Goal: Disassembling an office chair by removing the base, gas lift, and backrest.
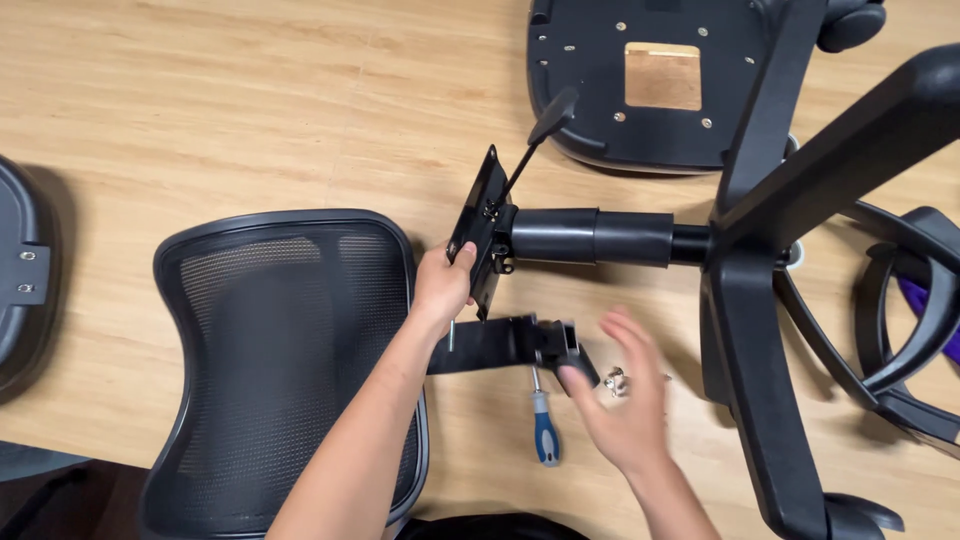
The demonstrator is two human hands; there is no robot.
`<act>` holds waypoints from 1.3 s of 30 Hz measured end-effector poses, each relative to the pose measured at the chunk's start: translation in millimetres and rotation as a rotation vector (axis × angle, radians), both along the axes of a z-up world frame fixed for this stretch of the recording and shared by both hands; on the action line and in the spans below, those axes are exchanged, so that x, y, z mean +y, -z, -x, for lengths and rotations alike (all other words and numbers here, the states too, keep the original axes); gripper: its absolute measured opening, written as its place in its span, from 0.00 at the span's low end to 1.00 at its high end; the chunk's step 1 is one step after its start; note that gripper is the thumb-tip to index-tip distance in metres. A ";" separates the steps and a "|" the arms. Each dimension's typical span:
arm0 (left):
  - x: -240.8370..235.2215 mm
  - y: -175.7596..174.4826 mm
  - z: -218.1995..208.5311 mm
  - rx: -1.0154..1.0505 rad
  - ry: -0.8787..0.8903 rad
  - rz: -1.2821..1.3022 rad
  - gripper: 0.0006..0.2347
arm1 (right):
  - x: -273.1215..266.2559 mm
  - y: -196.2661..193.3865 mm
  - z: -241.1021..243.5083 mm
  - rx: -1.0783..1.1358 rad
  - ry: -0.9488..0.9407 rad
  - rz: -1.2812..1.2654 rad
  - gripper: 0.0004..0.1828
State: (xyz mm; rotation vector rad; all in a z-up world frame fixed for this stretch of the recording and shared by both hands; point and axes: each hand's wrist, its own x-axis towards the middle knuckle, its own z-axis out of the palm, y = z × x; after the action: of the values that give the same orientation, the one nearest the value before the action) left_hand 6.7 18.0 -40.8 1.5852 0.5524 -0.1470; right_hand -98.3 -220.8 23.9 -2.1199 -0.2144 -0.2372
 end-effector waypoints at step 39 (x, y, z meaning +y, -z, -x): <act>-228.9 -293.0 -36.4 -0.793 0.486 -0.934 0.10 | -227.2 -86.0 -0.5 0.692 0.571 0.709 0.51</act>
State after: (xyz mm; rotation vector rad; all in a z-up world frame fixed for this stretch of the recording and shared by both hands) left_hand 43.1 -211.0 252.2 2.4542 -0.4839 0.4336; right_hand -97.7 -448.0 109.9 -2.7750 0.8351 0.3013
